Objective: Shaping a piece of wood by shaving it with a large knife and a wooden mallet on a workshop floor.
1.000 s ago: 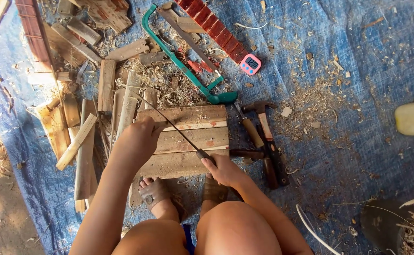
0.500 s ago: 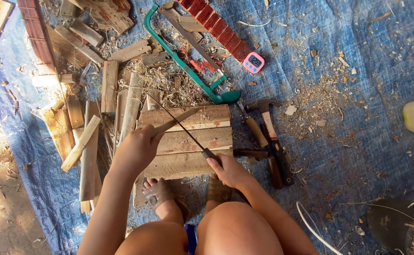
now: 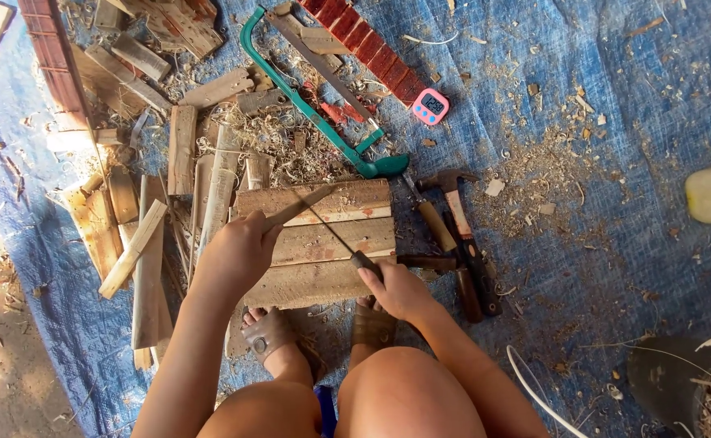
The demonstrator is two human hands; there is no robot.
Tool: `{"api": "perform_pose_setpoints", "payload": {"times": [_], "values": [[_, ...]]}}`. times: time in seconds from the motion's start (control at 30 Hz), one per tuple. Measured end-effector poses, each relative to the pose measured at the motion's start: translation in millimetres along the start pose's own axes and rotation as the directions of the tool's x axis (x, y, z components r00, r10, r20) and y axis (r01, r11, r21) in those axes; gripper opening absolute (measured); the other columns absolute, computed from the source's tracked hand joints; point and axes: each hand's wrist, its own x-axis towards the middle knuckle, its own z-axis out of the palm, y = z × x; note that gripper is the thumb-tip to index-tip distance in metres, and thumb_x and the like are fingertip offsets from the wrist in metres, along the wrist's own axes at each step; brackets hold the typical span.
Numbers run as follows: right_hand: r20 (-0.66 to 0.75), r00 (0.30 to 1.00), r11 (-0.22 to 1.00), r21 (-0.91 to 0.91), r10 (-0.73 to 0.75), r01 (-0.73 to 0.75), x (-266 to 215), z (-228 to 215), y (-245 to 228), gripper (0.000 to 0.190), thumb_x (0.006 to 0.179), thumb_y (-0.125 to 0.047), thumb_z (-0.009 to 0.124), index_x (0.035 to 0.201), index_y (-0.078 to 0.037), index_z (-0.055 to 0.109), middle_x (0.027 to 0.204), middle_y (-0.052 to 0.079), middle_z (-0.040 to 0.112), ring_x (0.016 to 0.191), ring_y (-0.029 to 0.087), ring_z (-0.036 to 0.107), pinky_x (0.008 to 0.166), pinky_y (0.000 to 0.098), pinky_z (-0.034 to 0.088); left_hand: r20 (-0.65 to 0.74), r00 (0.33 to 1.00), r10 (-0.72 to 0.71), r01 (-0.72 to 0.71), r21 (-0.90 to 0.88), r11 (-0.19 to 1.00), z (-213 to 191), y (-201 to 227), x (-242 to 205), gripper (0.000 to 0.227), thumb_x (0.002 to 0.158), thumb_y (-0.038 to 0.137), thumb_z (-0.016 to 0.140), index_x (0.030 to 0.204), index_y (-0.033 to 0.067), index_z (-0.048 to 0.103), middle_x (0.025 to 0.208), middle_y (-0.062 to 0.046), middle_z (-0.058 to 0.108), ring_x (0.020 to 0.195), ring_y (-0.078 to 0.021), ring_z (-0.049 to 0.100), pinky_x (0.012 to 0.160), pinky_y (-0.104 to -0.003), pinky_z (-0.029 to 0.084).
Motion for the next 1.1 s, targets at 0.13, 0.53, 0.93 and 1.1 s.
{"api": "perform_pose_setpoints", "payload": {"times": [0.13,0.53,0.93,1.1], "values": [[0.017,1.000,0.999,0.035,0.004,-0.005,9.5,-0.6,18.4,0.076,0.105,-0.058,0.031,0.136,0.008,0.054,0.077,0.014,0.078,0.071,0.023,0.078,0.062,0.0347,0.060,-0.014,0.999,0.031,-0.030,0.005,1.000,-2.6,1.7,-1.2,0.037,0.101,0.035,0.060,0.087,0.0005,0.062,0.068,-0.022,0.061,0.064,-0.0434,0.068,0.053,-0.048,0.057],[0.057,0.996,0.993,0.096,0.070,-0.075,6.8,-5.3,17.4,0.075,0.107,-0.052,0.029,0.146,0.010,0.044,0.085,0.022,0.074,0.060,0.026,0.073,0.058,0.0349,0.059,-0.095,0.986,0.135,-0.129,0.068,0.989,2.2,7.0,1.1,0.039,0.101,0.039,0.061,0.082,0.0043,0.059,0.063,-0.019,0.061,0.059,-0.0399,0.069,0.047,-0.046,0.056],[0.061,0.997,0.983,0.173,0.048,-0.058,-6.0,-1.6,-2.9,0.067,0.109,-0.046,0.034,0.143,0.009,0.048,0.078,0.020,0.073,0.065,0.025,0.075,0.062,0.0364,0.063,-0.126,0.990,0.068,-0.068,0.007,0.998,-2.7,1.3,0.3,0.040,0.101,0.038,0.062,0.079,0.0048,0.058,0.061,-0.018,0.058,0.057,-0.0383,0.068,0.048,-0.042,0.056],[0.017,0.994,0.988,0.113,0.105,-0.107,32.5,-0.4,23.3,0.075,0.108,-0.055,0.030,0.138,0.010,0.051,0.067,0.016,0.070,0.054,0.022,0.072,0.059,0.0349,0.064,-0.093,0.992,0.081,-0.081,-0.003,0.997,5.0,-3.8,4.6,0.037,0.100,0.037,0.062,0.082,0.0040,0.061,0.064,-0.020,0.062,0.061,-0.0410,0.069,0.051,-0.047,0.057]]}}
